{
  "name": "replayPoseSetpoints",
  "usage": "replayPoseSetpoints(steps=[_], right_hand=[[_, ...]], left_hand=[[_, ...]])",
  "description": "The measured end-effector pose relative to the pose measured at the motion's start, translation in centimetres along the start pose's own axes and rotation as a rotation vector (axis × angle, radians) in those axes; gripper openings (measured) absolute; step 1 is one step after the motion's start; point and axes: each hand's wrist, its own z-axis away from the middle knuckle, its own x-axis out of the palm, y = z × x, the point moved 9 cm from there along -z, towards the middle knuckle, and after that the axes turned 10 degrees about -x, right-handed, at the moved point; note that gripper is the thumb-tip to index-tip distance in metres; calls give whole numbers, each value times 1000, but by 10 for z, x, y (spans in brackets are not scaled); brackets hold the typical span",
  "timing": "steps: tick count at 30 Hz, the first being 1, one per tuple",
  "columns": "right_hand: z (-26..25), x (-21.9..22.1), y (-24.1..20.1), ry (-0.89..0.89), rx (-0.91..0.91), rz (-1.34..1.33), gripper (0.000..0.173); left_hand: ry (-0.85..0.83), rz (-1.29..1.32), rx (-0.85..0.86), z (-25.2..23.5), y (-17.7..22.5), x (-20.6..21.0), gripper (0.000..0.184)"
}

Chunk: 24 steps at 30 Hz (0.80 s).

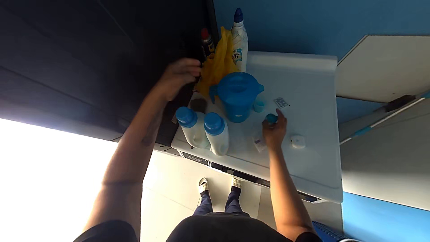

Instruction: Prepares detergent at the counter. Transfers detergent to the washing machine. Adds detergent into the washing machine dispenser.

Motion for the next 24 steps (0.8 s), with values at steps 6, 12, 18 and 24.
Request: replayPoseSetpoints(steps=[6,12,18,24], right_hand=[[-48,-21,35,-5,65,-11,57],[48,-64,19,296,34,-252,50],[134,-78,9,189,-100,-22,56],[152,-93,39,115,-85,131,55]], left_hand=[[-76,304,523,173,81,72,15],[-115,35,-119,72,-47,293,62],[210,-38,-192,-13,-90,322,89],[398,-91,-233,-47,-92,328,81]])
